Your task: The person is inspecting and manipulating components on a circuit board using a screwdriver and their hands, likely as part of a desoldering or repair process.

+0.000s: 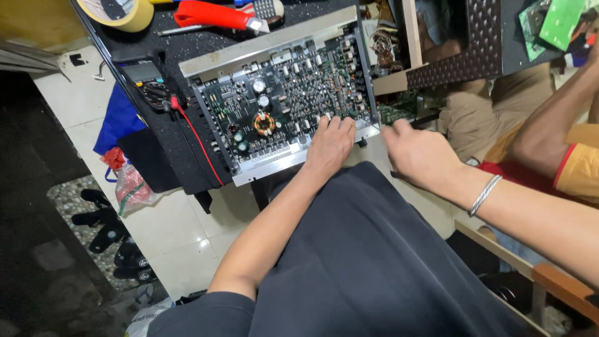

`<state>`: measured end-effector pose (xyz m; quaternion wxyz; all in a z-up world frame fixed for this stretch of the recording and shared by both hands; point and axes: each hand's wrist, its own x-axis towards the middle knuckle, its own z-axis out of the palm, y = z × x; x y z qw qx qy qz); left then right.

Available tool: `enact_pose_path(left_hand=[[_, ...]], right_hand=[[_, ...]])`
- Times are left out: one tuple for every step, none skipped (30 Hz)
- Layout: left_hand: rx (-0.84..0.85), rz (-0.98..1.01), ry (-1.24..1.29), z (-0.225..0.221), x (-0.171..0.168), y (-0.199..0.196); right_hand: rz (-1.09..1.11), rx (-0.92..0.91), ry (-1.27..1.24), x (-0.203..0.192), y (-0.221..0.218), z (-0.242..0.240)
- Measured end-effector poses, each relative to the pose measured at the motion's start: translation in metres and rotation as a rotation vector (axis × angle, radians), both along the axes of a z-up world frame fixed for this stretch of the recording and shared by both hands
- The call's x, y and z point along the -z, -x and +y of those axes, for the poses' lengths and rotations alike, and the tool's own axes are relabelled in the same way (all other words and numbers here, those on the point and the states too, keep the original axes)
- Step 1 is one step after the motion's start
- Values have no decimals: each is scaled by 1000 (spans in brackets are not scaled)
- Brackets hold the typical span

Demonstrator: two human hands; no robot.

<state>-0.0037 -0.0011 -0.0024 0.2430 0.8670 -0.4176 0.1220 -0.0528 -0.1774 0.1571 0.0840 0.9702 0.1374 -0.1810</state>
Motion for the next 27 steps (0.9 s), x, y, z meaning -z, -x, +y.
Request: enact_pose_path(left_hand=[[3,0,2,0,1,2],[5,9,7,0,1,4],[2,13,12,-1,2,2],[0,10,15,-3,4,-1],[1,4,23,-2,6,0],[2,-2,31,-1,7,1],[1,-7,24,-1,10,1],[-7,-6,24,-1,12,0],[-10,-2,29,-4,14,2],[-7,-2,28,-3,14,3],[-13,3,21,-3,15,3],[-19,8,15,-3,15,4],[-17,11,15,-2,14,3],[-19,17,10,-2,12,3],[-19,23,7,-2,11,2],[-16,25,8,-1,8,2],[-14,21,12,-1,4,1],[-12,17,15,0,1,0],[-15,22,13,-1,3,1],[-23,19,14,-2,5,2],[-27,10,19,-4,5,0],[-24,8,21,-3,5,1],[-14,12,25,-3,4,0],[-3,16,29,-3,4,0],[2,17,31,-4,3,0],[-5,10,34,-4,3,0],[-13,1,37,-4,2,-2]], right_hand=[[0,3,2,0,-2,2],[156,421,-135,-1,-5,4],[304,836,-274,-2,-11,6],[299,834,-273,6,-13,4],[293,1159,-570,15,-11,4],[279,1475,-879,24,-9,4],[281,1471,-888,25,-10,4],[283,1448,-870,26,-12,4],[282,1432,-846,25,-11,2],[282,1434,-849,10,-15,7],[314,1086,-551,-6,-20,10],[335,731,-265,-22,-25,13],[338,734,-264,-20,-20,12],[89,257,-63,-17,-16,10],[-166,-215,136,-15,-12,9],[-163,-212,137,-12,-13,12],[-143,-266,144,-10,-15,14],[-122,-320,150,-7,-17,17],[-118,-323,148,-7,-20,18],[50,-9,60,-7,-22,18],[206,314,-26,-8,-25,19],[203,317,-25,-7,-28,14],[255,607,-181,-6,-32,9],[304,896,-341,-5,-36,4],[302,900,-339,-6,-35,3],[269,1191,-587,-8,-34,2],[226,1472,-847,-9,-34,2]])
